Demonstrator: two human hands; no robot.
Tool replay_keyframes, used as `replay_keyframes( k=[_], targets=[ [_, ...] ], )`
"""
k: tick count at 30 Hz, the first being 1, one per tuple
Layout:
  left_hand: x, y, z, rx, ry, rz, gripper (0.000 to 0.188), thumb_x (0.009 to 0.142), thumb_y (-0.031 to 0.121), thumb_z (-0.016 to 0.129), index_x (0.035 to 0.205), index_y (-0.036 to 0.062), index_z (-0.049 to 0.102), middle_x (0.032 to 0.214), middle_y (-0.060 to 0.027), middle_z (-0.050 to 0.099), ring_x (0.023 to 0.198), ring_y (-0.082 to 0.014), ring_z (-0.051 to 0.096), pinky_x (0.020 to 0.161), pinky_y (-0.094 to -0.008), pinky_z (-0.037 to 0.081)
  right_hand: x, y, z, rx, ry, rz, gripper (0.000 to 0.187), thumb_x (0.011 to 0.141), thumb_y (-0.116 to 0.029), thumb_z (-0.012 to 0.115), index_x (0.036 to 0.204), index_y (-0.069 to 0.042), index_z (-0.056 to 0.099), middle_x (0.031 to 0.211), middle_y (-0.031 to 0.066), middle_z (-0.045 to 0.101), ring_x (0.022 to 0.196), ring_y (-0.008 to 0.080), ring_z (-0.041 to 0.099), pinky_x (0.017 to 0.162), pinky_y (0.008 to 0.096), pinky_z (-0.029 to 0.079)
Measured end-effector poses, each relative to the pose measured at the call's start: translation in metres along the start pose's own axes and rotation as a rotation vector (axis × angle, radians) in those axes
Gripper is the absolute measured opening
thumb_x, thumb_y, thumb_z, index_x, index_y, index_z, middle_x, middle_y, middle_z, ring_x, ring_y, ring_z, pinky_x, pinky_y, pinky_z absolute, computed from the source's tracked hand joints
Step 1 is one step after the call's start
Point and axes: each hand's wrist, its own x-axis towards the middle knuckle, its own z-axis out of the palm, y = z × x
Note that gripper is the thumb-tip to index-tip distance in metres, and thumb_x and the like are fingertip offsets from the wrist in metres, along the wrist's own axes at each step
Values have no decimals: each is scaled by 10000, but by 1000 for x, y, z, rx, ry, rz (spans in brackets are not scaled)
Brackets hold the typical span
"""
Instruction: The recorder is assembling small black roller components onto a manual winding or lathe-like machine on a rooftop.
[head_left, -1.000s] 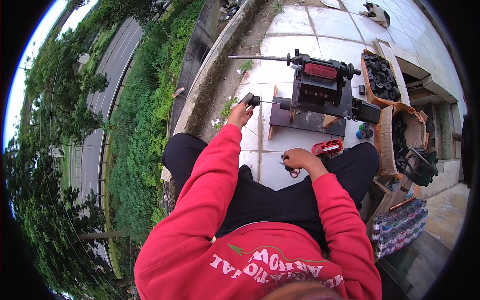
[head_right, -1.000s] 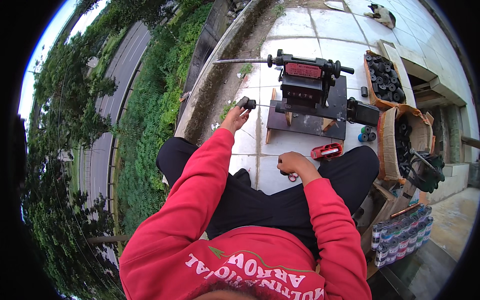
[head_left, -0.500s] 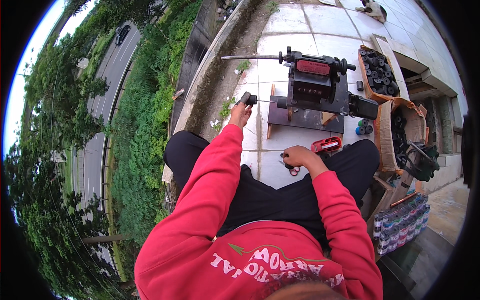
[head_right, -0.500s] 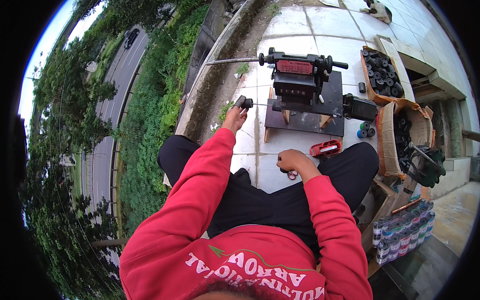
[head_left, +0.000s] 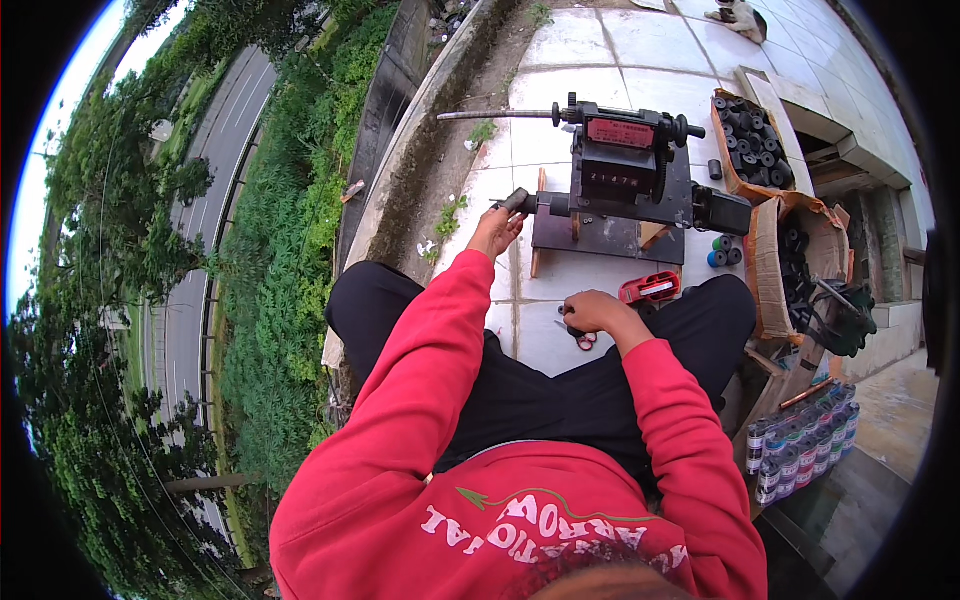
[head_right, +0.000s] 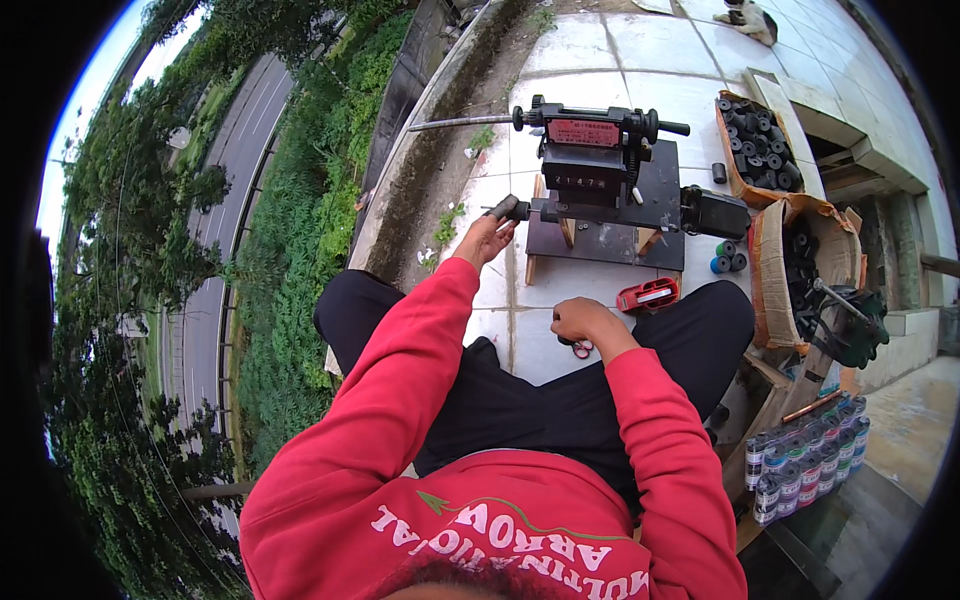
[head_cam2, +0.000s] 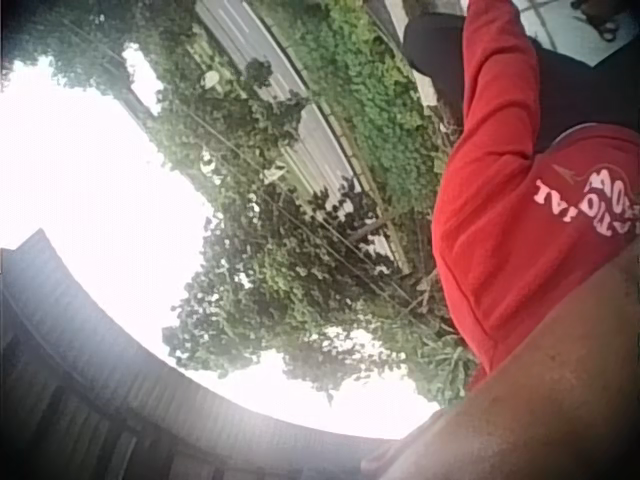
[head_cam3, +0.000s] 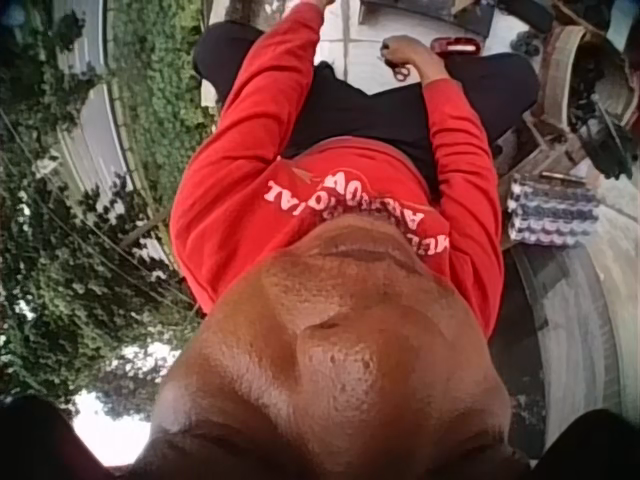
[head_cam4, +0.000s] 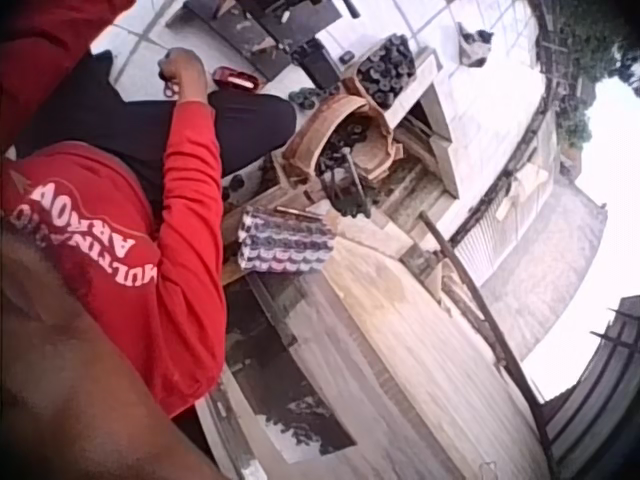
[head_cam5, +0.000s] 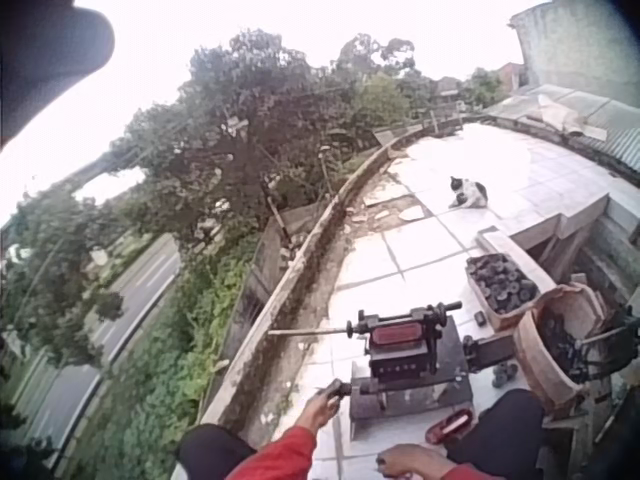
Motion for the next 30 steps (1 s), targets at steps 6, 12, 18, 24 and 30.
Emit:
replay_keyframes(
  k=[6,12,18,24,30],
  targets=[
    [12,-22,14,-60,-29,-24,368,1030,169,618,1346,76,453,1339,-111,524,1059,-255,672,702,-324,602,5,4,4,-37,-33,21,384,896,-292,566,1160,-74,742,1114,191,742,1036,389,697,914,457,544],
    [7,-39,5,-8,23,103,379,1073,205,452,1433,97,408,1477,-135,464,1359,-296,494,1002,-504,514,8,10,4,9,76,-6,381,880,-313,594,1116,-65,762,1110,197,742,989,400,710,889,466,554],
    [-11,-56,-27,37,226,33,437,1031,395,430,1374,133,502,1289,-74,569,1104,-192,534,864,-417,488,11,-6,-11,427,205,37,427,941,-252,608,1323,-66,641,1049,189,727,858,211,725,809,331,555],
    [-41,-51,-44,167,-29,-84,368,1042,435,496,1239,147,615,1119,-22,644,934,-155,598,797,-337,475,29,-28,-15,720,447,-212,477,909,-179,645,1369,-60,601,1182,163,714,944,184,676,851,311,524],
    [-80,-31,-48,21,-511,-279,419,1015,422,640,1328,144,625,1268,-47,678,1155,-284,670,1074,-481,533,39,-40,-22,932,528,-261,621,885,-54,642,1485,-73,485,1384,169,615,1042,187,648,889,290,516]
  ],
)
